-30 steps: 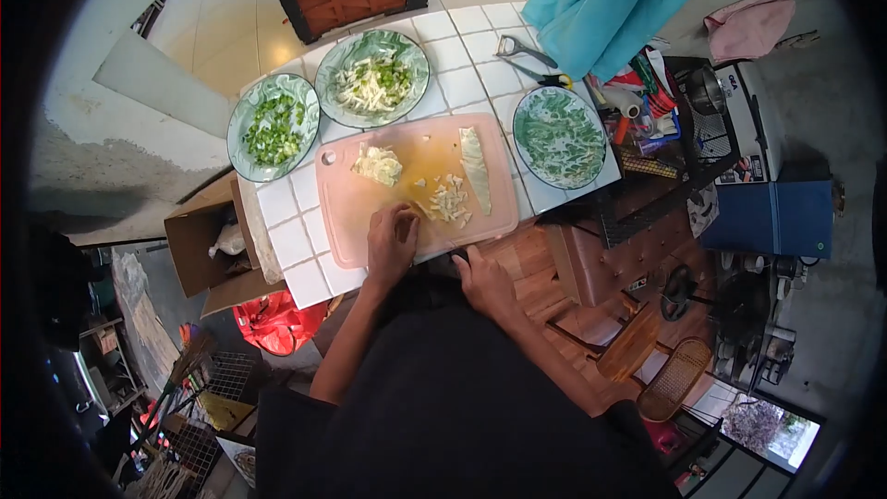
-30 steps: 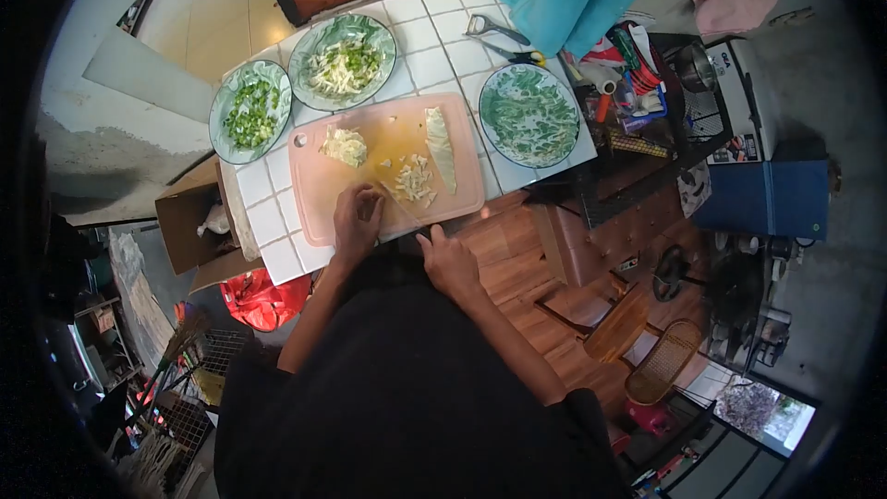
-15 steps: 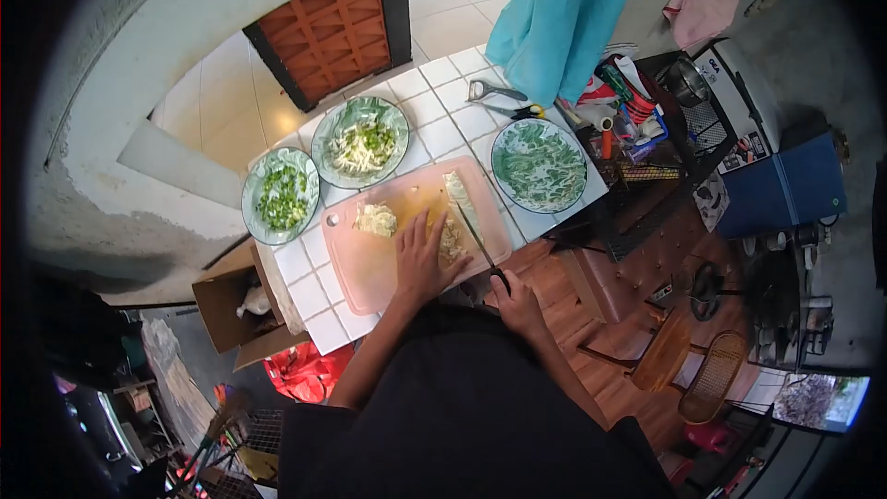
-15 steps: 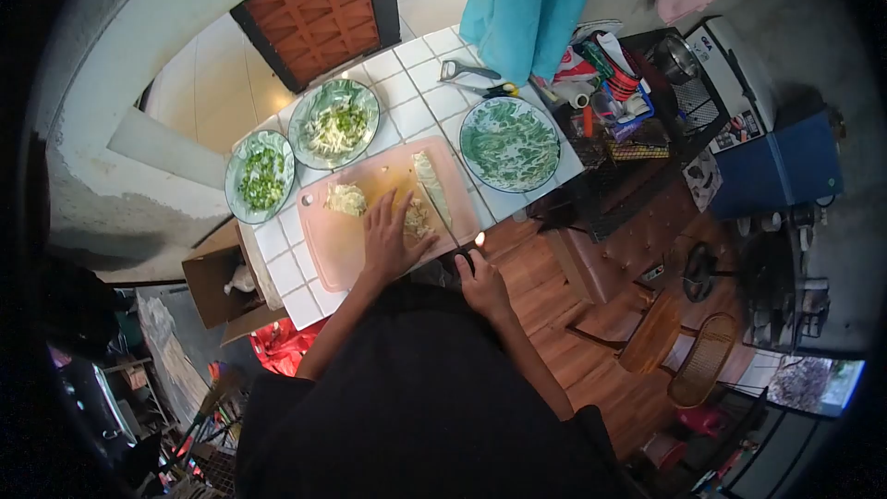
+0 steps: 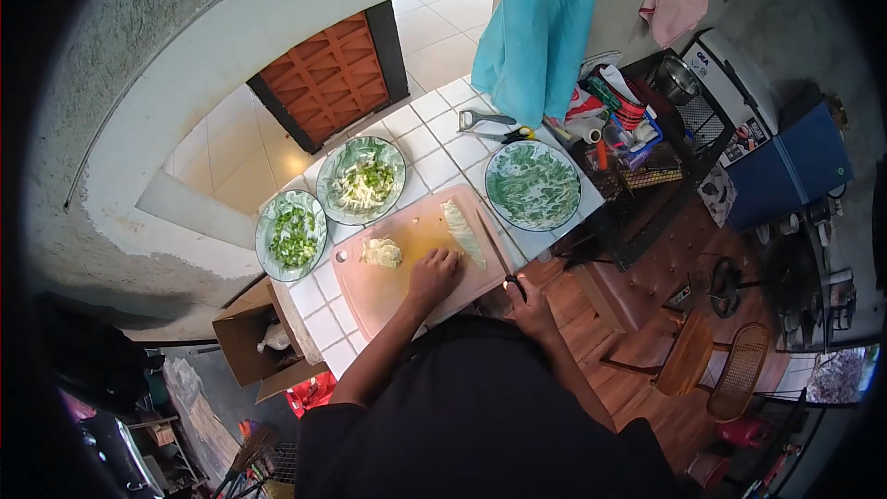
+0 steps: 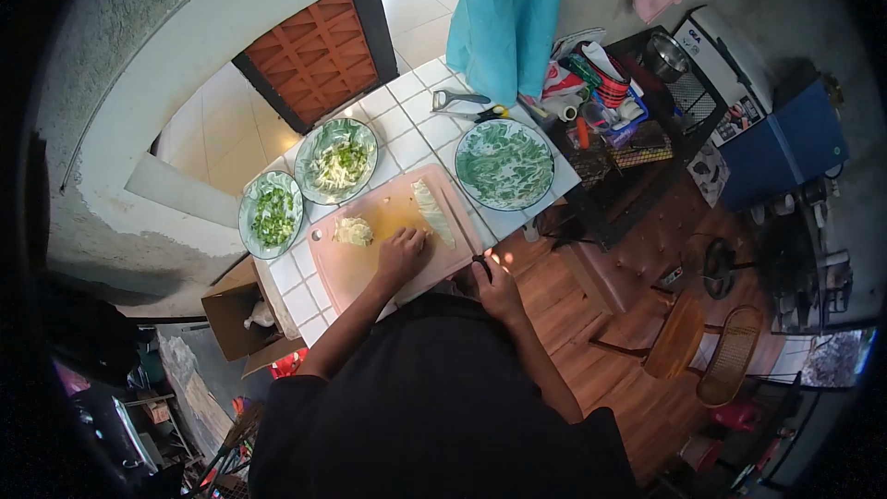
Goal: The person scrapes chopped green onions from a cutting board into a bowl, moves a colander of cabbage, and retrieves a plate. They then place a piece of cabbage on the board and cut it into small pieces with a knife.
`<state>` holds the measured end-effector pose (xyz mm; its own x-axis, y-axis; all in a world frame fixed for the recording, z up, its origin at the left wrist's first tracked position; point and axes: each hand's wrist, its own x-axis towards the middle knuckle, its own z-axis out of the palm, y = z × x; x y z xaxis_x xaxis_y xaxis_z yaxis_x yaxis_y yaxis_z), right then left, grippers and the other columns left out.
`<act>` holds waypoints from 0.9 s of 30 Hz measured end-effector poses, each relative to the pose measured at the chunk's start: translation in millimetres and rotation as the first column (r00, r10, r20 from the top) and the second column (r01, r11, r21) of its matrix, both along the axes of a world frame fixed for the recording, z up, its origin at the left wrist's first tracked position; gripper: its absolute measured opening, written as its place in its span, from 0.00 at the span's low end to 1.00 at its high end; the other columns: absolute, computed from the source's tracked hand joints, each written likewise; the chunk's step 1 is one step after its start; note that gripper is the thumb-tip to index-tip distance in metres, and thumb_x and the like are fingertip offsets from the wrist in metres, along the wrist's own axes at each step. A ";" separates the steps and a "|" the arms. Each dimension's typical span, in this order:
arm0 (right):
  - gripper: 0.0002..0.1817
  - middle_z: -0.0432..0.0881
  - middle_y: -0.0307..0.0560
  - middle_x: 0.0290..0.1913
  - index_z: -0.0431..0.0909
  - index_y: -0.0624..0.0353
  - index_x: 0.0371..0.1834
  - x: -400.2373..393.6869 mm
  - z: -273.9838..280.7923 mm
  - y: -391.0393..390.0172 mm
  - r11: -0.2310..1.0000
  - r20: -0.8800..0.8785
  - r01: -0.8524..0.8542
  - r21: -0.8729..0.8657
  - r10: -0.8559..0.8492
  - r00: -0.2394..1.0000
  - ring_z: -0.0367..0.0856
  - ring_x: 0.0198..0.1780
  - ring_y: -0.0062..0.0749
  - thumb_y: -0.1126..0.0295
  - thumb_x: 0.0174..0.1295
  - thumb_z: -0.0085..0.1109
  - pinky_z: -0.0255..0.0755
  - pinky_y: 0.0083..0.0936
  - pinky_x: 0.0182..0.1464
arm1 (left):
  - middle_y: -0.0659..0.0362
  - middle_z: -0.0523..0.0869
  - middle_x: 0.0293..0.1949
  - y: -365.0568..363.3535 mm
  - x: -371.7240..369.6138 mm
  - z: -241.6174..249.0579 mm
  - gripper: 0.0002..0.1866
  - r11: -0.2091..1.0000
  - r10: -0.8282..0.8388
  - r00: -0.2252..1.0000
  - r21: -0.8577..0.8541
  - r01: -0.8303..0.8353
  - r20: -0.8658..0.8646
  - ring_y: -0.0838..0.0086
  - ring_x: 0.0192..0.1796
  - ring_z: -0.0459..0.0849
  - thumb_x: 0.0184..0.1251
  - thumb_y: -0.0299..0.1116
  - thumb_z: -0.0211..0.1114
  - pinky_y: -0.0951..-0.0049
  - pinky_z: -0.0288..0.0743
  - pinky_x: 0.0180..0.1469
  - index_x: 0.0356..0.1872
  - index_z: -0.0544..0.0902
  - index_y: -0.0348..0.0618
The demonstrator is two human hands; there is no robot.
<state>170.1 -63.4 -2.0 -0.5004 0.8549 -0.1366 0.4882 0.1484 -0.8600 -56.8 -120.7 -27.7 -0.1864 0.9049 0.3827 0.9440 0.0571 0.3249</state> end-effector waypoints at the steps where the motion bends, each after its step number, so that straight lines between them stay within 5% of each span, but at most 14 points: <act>1: 0.20 0.80 0.54 0.30 0.77 0.66 0.43 -0.9 -2.6 3.1 1.000 -0.033 0.004 0.008 -0.004 0.999 0.83 0.35 0.45 0.56 0.76 0.50 0.73 0.37 0.40 | 0.58 0.82 0.26 0.1 -0.9 -3.1 0.06 0.999 -0.028 1.000 0.022 0.028 -0.009 0.64 0.32 0.84 0.63 0.35 0.66 0.63 0.79 0.30 0.30 0.82 0.45; 3: 0.20 0.79 0.51 0.28 0.77 0.66 0.42 -3.4 -0.8 8.0 1.000 -0.073 0.010 0.017 -0.008 0.997 0.82 0.34 0.41 0.56 0.76 0.50 0.73 0.35 0.39 | 0.57 0.83 0.24 1.5 -1.2 -6.8 0.08 0.999 -0.031 0.999 0.040 0.032 -0.018 0.63 0.29 0.84 0.64 0.35 0.66 0.63 0.79 0.29 0.28 0.81 0.45; 5: 0.22 0.82 0.68 0.39 0.77 0.67 0.45 -4.8 8.7 12.8 0.991 -0.103 0.003 -0.135 -0.017 0.995 0.82 0.46 0.64 0.53 0.74 0.50 0.74 0.44 0.46 | 0.57 0.83 0.23 2.7 -1.9 -8.2 0.10 0.998 -0.039 0.999 0.056 0.041 -0.025 0.61 0.26 0.85 0.66 0.36 0.65 0.63 0.79 0.28 0.26 0.81 0.45; 9: 0.21 0.82 0.65 0.36 0.77 0.67 0.44 -4.0 5.2 19.1 0.992 -0.108 0.037 -0.120 -0.050 0.993 0.83 0.44 0.62 0.55 0.75 0.50 0.74 0.42 0.45 | 0.54 0.82 0.18 3.5 -3.5 -2.5 0.16 0.999 -0.019 0.999 0.033 0.017 0.045 0.59 0.21 0.84 0.69 0.36 0.64 0.60 0.79 0.26 0.19 0.81 0.45; 14: 0.21 0.81 0.54 0.30 0.76 0.67 0.40 2.8 8.7 24.3 0.979 -0.169 0.100 -0.177 -0.130 0.977 0.83 0.34 0.45 0.55 0.76 0.50 0.72 0.36 0.38 | 0.47 0.79 0.17 18.6 -6.9 26.7 0.18 0.996 0.074 0.952 0.029 -0.086 0.298 0.56 0.19 0.82 0.72 0.36 0.62 0.59 0.73 0.24 0.20 0.81 0.38; 16: 0.21 0.79 0.48 0.27 0.76 0.65 0.39 7.6 -3.2 26.4 0.968 -0.193 0.117 -0.224 -0.161 0.968 0.80 0.31 0.37 0.55 0.76 0.50 0.70 0.33 0.35 | 0.42 0.76 0.18 47.0 -5.0 59.3 0.21 0.980 0.190 0.841 -0.045 -0.194 0.506 0.52 0.19 0.80 0.74 0.37 0.59 0.57 0.68 0.24 0.22 0.78 0.32; 18: 0.20 0.77 0.43 0.25 0.75 0.64 0.38 11.0 -4.6 25.1 0.955 -0.211 0.124 -0.270 -0.184 0.960 0.76 0.29 0.29 0.55 0.76 0.50 0.68 0.29 0.32 | 0.40 0.73 0.18 85.5 1.0 75.2 0.23 0.968 0.124 0.790 0.101 -0.228 0.601 0.51 0.20 0.78 0.75 0.38 0.58 0.55 0.64 0.26 0.22 0.77 0.29; 20: 0.19 0.70 0.35 0.23 0.74 0.61 0.36 11.1 3.1 23.4 0.931 -0.254 0.171 -0.322 -0.258 0.932 0.69 0.25 0.19 0.54 0.77 0.50 0.63 0.23 0.28 | 0.39 0.75 0.19 125.5 10.1 80.9 0.23 0.972 0.113 0.693 0.066 -0.227 0.712 0.48 0.22 0.78 0.76 0.39 0.57 0.54 0.66 0.28 0.22 0.77 0.29; 27: 0.15 0.65 0.29 0.20 0.72 0.55 0.37 19.6 34.0 23.1 0.771 -0.329 0.222 -0.597 -0.488 0.809 0.61 0.19 0.11 0.57 0.80 0.45 0.53 0.14 0.19 | 0.42 0.83 0.28 206.7 38.1 63.7 0.21 0.997 -0.069 0.828 0.060 0.043 0.556 0.45 0.32 0.82 0.77 0.43 0.55 0.52 0.73 0.35 0.29 0.82 0.35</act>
<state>189.7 -40.3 32.0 -0.2892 0.8474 -0.4453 -0.0408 -0.4757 -0.8787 -18.7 86.0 36.0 -0.3290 0.9056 0.2677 0.6029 -0.0167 0.7977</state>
